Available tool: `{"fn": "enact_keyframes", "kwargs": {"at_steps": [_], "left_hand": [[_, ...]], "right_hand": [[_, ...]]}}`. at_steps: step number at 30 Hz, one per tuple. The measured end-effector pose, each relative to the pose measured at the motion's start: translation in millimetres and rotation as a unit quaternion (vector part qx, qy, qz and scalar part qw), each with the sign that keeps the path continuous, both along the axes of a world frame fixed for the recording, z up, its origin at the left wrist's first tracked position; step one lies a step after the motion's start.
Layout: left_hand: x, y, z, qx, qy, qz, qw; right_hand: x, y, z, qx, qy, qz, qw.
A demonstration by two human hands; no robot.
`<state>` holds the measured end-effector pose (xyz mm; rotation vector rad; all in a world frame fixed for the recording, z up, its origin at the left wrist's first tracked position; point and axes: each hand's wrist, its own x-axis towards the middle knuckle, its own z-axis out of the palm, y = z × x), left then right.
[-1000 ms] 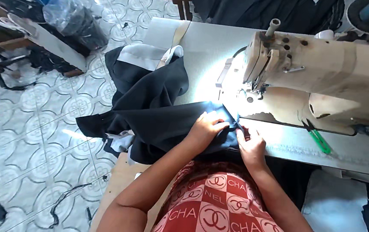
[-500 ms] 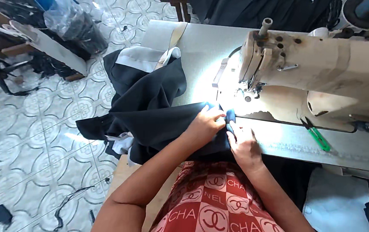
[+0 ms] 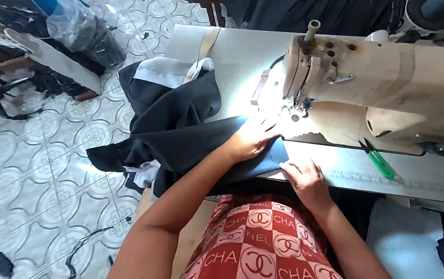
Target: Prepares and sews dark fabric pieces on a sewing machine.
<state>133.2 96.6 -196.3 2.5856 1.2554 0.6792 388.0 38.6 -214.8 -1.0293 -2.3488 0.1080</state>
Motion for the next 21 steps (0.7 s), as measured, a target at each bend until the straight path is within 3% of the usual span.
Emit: {"fn": "enact_keyframes", "kwargs": {"at_steps": [6, 9, 12, 15, 18, 21], "left_hand": [[5.6, 3.9, -5.6, 0.024, 0.025, 0.026, 0.999], [11.1, 4.5, -5.7, 0.030, 0.030, 0.049, 0.998], [16.1, 0.9, -9.1, 0.031, 0.024, 0.072, 0.997], [19.6, -9.6, -10.7, 0.031, 0.006, 0.100, 0.994], [18.9, -23.5, -12.3, 0.006, 0.023, 0.150, 0.988], [18.2, -24.2, 8.8, -0.075, 0.056, 0.175, 0.980]], "right_hand": [[11.7, 19.4, 1.1, 0.036, -0.048, 0.021, 0.998], [0.1, 16.5, 22.0, -0.041, -0.063, -0.014, 0.997], [-28.6, 11.9, 52.9, -0.139, 0.047, -0.033, 0.989], [-62.6, 21.9, 55.8, -0.192, 0.126, -0.077, 0.970], [-80.9, 36.0, 43.1, -0.225, 0.060, -0.166, 0.958], [-83.5, 39.3, 37.3, -0.195, 0.030, -0.181, 0.963]]}}
